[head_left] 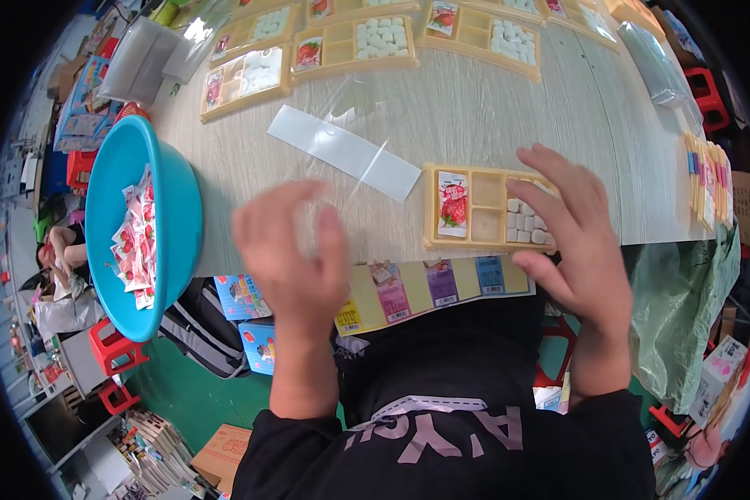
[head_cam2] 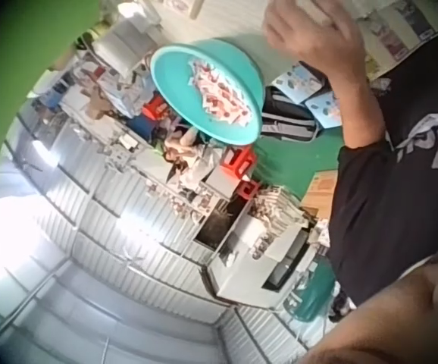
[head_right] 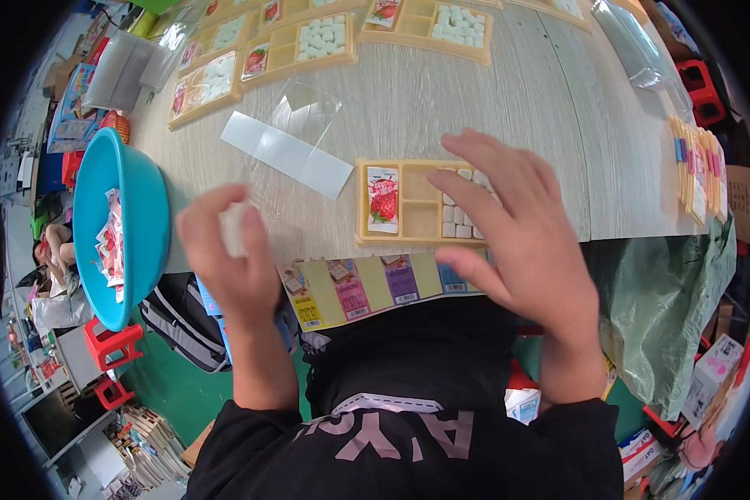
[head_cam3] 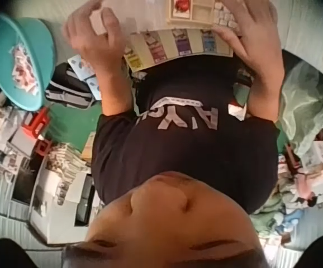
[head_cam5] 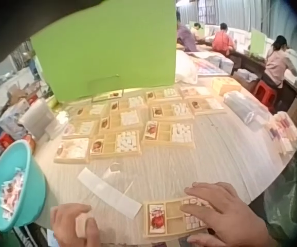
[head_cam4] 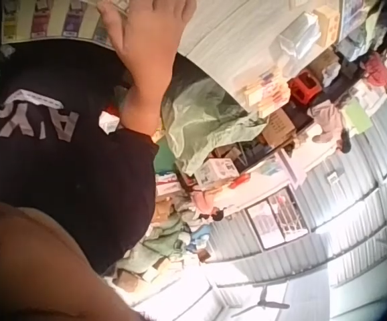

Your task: Packaging small snack trays by manually applying and securing paper wrappers around them.

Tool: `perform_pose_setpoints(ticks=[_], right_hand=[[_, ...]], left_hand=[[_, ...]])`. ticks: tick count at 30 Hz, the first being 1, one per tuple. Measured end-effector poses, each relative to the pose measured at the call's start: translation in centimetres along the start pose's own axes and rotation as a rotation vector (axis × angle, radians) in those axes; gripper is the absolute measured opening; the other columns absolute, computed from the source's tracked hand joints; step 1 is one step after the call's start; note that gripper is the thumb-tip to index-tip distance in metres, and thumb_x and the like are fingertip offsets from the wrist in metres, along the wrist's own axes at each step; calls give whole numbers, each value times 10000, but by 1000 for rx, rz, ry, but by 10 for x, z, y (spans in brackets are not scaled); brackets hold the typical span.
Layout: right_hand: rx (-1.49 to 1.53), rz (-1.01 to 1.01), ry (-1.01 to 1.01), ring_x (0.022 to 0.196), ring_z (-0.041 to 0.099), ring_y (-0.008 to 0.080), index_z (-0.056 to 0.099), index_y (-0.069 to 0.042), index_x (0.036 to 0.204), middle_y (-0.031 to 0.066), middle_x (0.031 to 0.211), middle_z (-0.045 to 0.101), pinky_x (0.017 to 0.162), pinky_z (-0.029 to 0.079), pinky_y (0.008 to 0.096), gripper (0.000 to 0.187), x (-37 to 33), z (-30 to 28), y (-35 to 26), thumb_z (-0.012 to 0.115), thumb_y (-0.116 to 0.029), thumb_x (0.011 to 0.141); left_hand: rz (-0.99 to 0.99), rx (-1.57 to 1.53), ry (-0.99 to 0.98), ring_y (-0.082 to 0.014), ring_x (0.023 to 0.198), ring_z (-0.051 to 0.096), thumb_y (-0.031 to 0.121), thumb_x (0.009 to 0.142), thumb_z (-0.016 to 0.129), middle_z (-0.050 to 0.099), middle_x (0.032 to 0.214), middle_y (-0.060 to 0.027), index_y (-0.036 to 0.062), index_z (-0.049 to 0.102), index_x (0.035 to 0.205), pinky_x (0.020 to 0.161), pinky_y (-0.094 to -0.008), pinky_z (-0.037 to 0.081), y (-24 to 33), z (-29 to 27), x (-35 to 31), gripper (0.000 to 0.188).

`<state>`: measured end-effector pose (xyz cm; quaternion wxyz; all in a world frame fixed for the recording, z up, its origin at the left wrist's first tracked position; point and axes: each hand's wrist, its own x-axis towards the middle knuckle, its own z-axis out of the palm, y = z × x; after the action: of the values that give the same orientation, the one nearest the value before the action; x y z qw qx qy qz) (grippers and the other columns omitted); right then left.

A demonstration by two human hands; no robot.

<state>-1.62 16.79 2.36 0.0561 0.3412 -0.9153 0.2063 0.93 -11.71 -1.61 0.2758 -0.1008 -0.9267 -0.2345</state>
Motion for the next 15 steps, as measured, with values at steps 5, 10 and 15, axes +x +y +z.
perform_pose_setpoints(ticks=[5, 10, 15], right_hand=[[4, -124, -26, 967, 602, 340, 628, -29, 1087, 131, 1041, 644, 864, 455, 423, 331, 62, -15, -11, 611, -297, 892], [-59, 89, -185, 919, 653, 323, 631, -46, 1123, 156, 1023, 673, 793, 507, 417, 317, 133, 23, 1, 595, -276, 907], [-37, 102, -85, 873, 663, 308, 630, -60, 1108, 130, 945, 685, 779, 508, 415, 293, 152, 63, 8, 599, -263, 899]], left_hand=[[-377, 158, -42, -322, 930, 531, 251, 854, 673, 585, 963, -149, 1, 620, 1057, 839, -409, 418, -27, -6, 12, 326], [-342, 292, -197, -329, 971, 519, 266, 864, 682, 576, 963, -142, 27, 617, 985, 851, -432, 421, -17, -1, 19, 276], [-411, 103, -100, -249, 822, 536, 172, 866, 690, 571, 848, -101, 16, 599, 929, 743, -360, 444, -35, -3, 8, 192]])
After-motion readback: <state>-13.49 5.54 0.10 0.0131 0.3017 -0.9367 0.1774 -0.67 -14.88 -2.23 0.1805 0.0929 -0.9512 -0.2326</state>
